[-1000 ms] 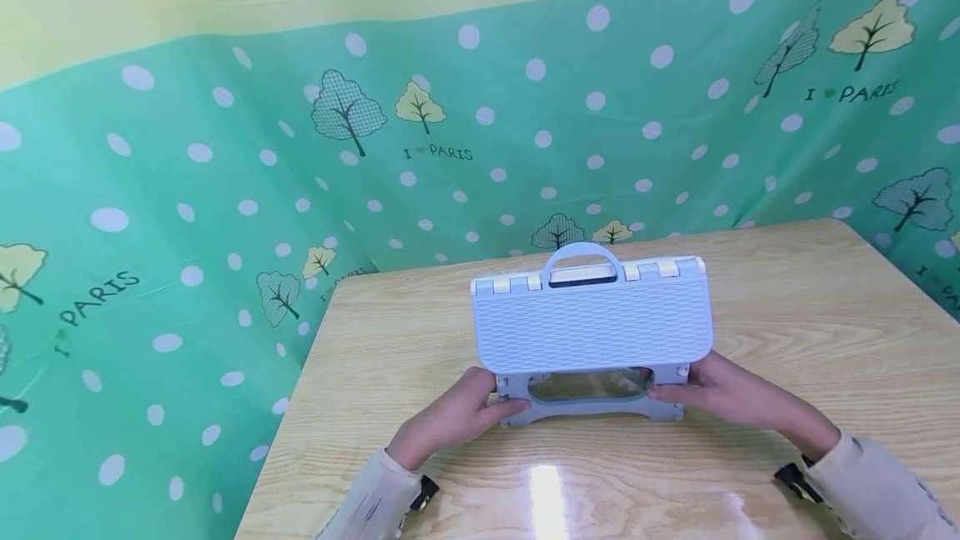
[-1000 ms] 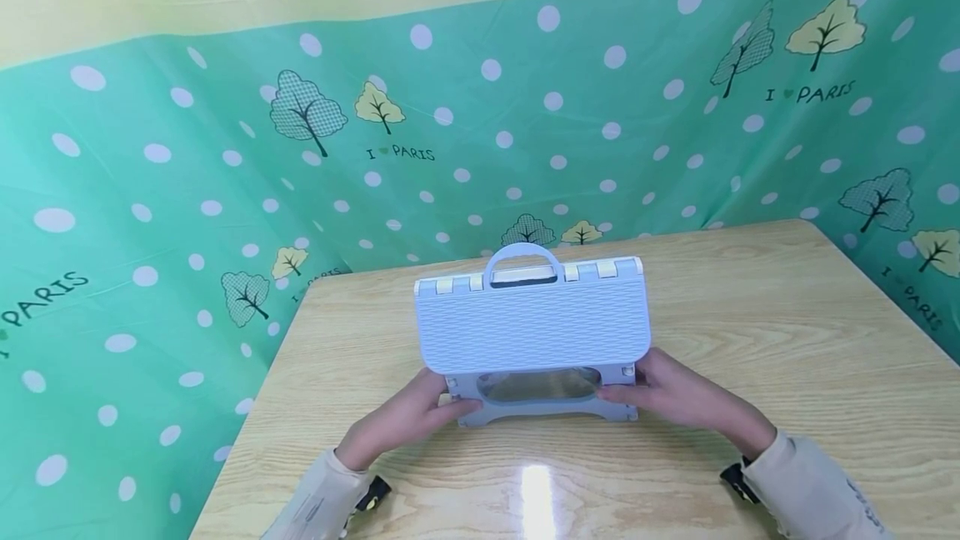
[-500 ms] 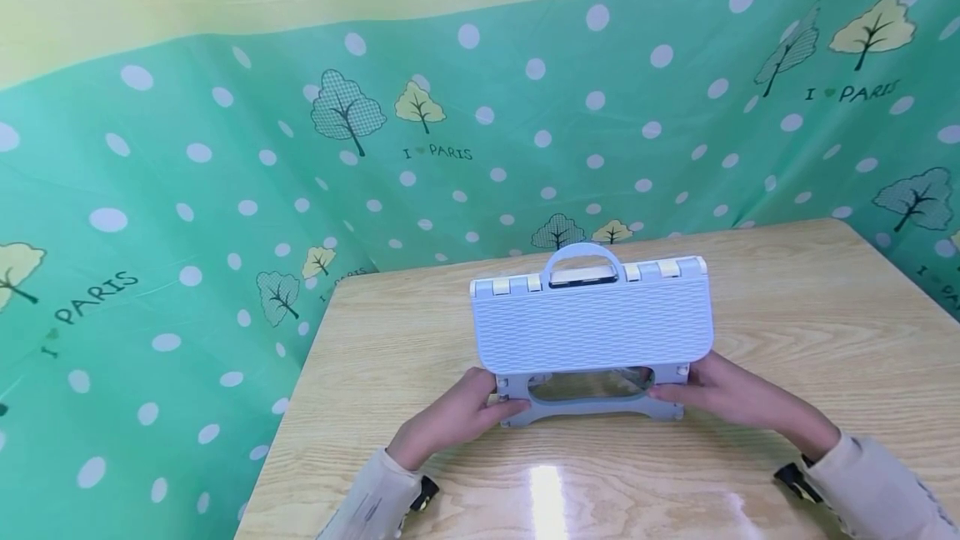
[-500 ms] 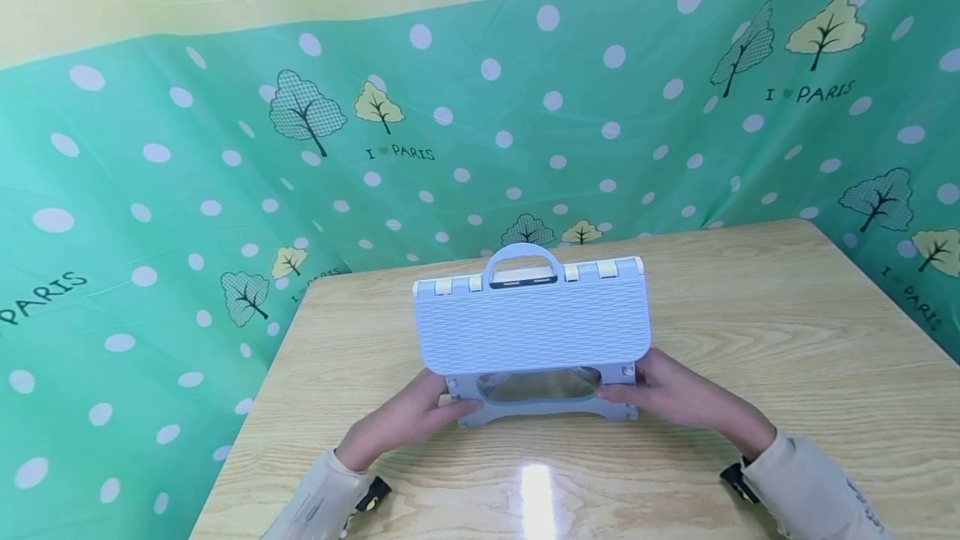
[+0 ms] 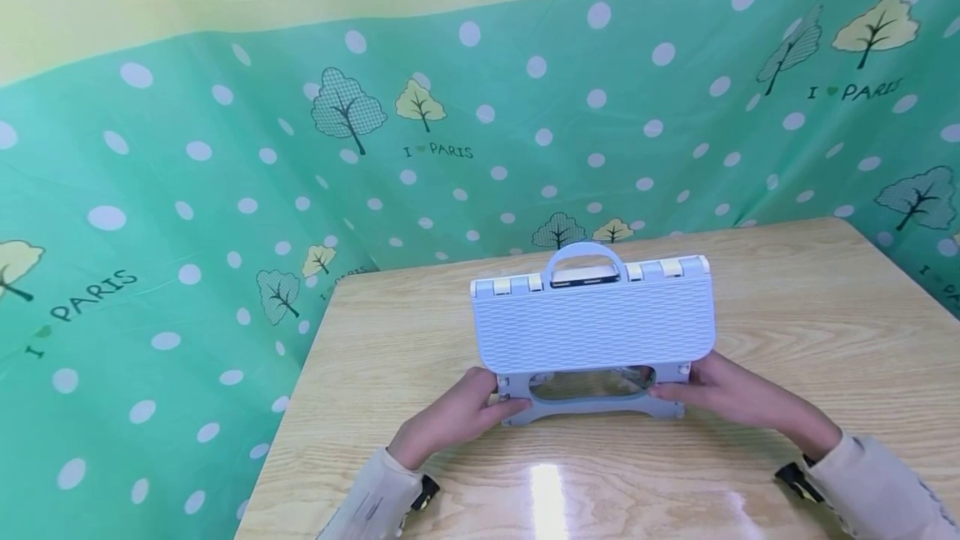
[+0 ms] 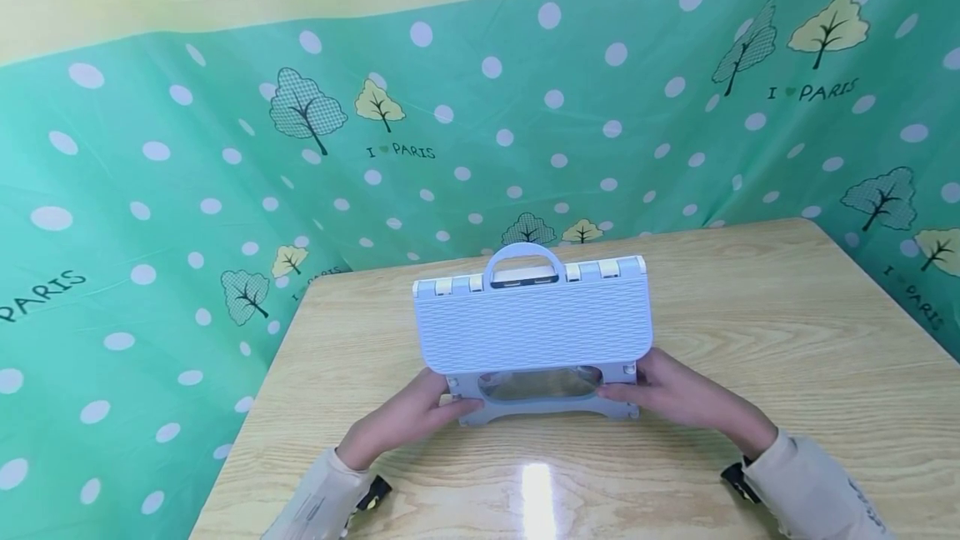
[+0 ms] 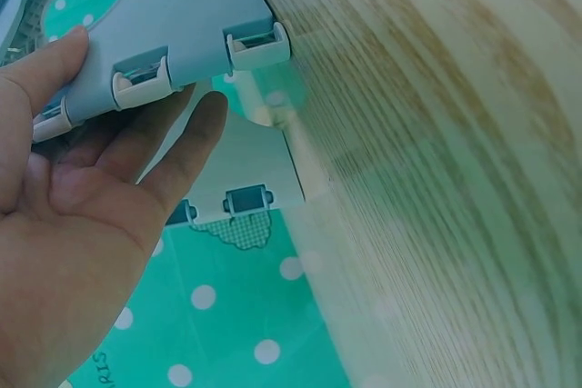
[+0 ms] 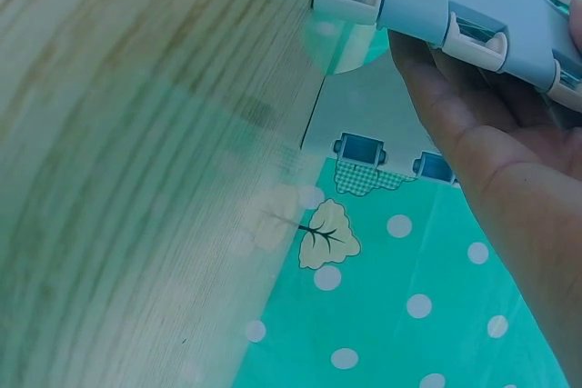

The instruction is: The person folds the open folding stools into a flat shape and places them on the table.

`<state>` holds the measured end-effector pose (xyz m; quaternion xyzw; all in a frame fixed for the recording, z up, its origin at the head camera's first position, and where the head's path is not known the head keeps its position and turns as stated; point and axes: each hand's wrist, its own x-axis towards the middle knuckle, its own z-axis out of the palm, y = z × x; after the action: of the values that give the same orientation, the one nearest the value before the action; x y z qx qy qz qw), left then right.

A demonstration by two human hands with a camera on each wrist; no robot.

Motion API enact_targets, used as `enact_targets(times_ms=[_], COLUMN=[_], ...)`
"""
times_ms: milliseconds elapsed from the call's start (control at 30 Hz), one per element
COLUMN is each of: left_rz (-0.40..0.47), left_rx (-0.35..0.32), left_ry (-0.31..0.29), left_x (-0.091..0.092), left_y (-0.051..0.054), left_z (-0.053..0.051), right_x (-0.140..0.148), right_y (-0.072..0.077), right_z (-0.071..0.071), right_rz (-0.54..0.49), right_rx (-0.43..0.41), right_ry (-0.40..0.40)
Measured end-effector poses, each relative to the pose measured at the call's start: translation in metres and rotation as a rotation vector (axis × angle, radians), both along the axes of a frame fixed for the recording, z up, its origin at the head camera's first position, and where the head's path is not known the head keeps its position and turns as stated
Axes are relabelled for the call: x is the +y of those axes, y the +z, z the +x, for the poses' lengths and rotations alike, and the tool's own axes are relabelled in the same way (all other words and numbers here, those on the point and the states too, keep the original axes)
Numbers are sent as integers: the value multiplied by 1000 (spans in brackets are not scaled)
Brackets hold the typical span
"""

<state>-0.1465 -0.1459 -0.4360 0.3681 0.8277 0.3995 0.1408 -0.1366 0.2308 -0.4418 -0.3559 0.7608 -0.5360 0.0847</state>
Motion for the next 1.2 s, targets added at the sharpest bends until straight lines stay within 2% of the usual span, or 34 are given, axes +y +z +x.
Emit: enact_targets(times_ms=[167, 733, 967, 1200], left_rz=[-8, -14, -5, 1], left_rx=[-6, -26, -20, -30], left_ry=[4, 8, 2, -4], left_x=[0, 1, 1, 1], left_y=[0, 2, 1, 1], left_z=[0, 1, 2, 2], right_x=[0, 0, 0, 0], right_y=[1, 1, 2, 2], right_z=[1, 0, 1, 1], right_rz=[18, 5, 31, 25], right_rx=[-4, -10, -21, -11], right_ry=[-16, 12, -12, 6])
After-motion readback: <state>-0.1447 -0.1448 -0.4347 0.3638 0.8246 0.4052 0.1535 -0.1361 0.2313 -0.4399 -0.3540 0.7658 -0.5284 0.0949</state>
